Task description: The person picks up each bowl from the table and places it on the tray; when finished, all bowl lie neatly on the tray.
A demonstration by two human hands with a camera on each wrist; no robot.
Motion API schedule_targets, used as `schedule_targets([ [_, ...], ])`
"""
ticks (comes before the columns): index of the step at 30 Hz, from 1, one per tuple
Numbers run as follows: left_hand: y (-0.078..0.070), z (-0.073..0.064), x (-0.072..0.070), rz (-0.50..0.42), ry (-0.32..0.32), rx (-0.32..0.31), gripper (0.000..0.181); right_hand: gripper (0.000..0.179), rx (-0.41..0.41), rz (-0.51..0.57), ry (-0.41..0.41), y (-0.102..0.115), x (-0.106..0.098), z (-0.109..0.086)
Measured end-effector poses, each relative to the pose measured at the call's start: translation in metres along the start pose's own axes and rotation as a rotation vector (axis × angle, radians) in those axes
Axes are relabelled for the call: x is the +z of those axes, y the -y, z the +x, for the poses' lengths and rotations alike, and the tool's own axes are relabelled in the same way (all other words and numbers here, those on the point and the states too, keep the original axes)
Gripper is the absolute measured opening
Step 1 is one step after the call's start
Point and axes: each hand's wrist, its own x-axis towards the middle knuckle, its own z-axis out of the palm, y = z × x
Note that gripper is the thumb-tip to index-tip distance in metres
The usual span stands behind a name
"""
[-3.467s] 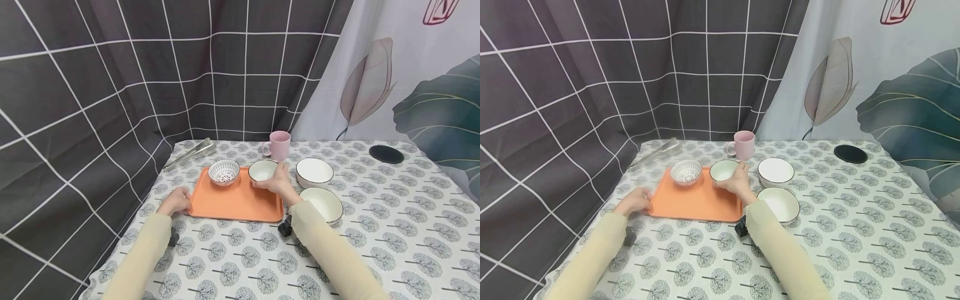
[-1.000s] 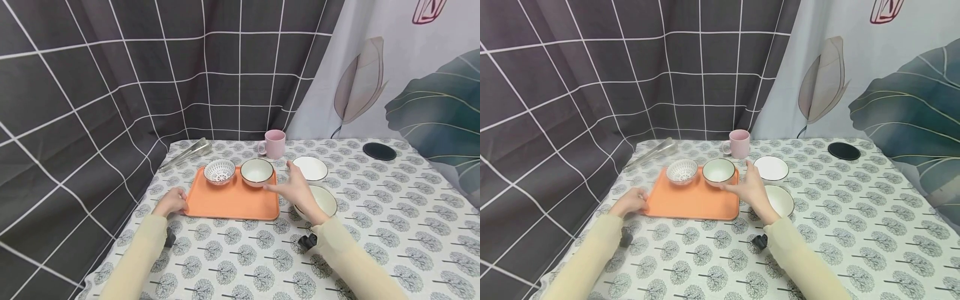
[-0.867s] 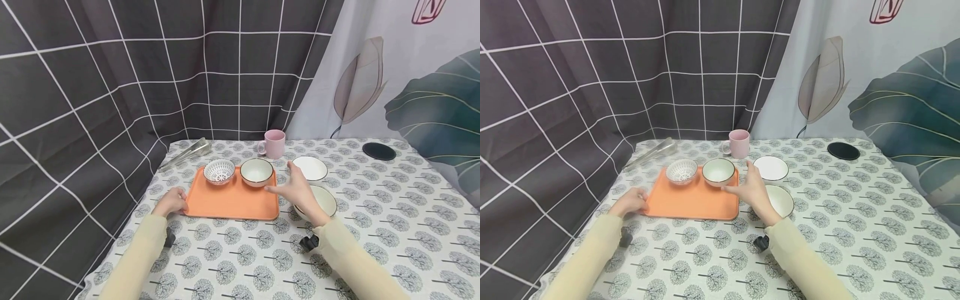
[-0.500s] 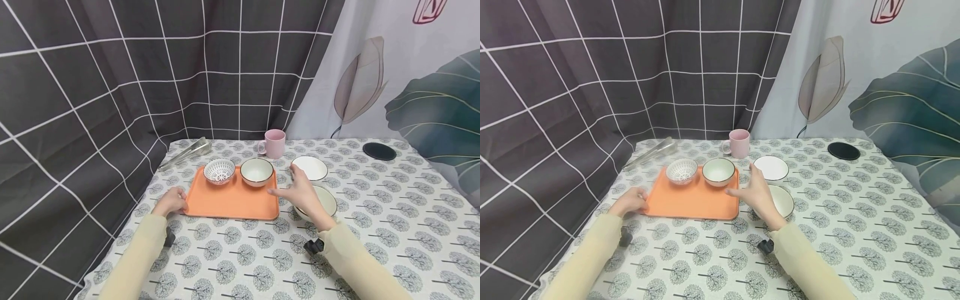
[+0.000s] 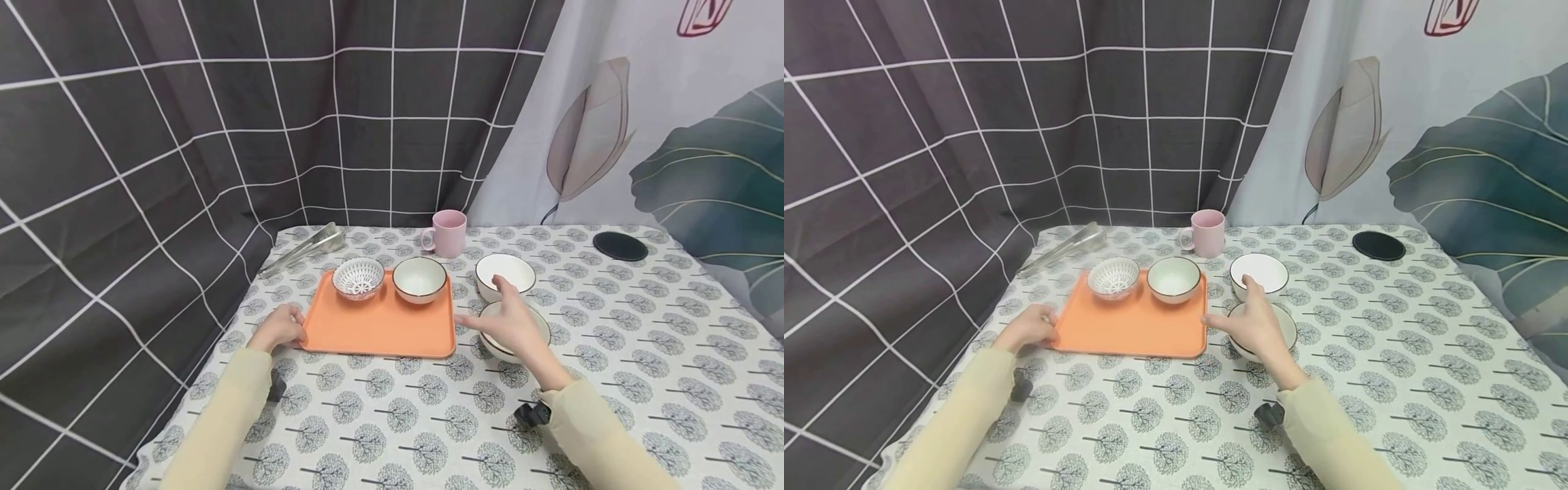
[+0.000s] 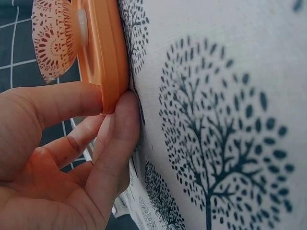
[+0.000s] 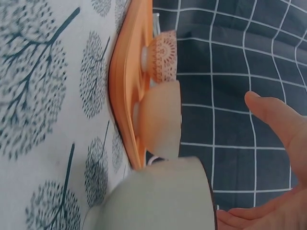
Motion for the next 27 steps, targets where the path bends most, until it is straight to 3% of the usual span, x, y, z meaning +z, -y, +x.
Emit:
schedule_targets([
  [13, 0.001, 0.000, 0.001, -0.012, 0.002, 0.007, 0.026, 0.129, -0.028, -0.084, -0.070, -0.022, -0.016, -0.012],
  [27, 0.001, -0.001, 0.000, 0.007, -0.009, 0.000, 0.027, 0.137, 0.006, -0.154, 0.048, -0.048, -0.033, -0.023],
])
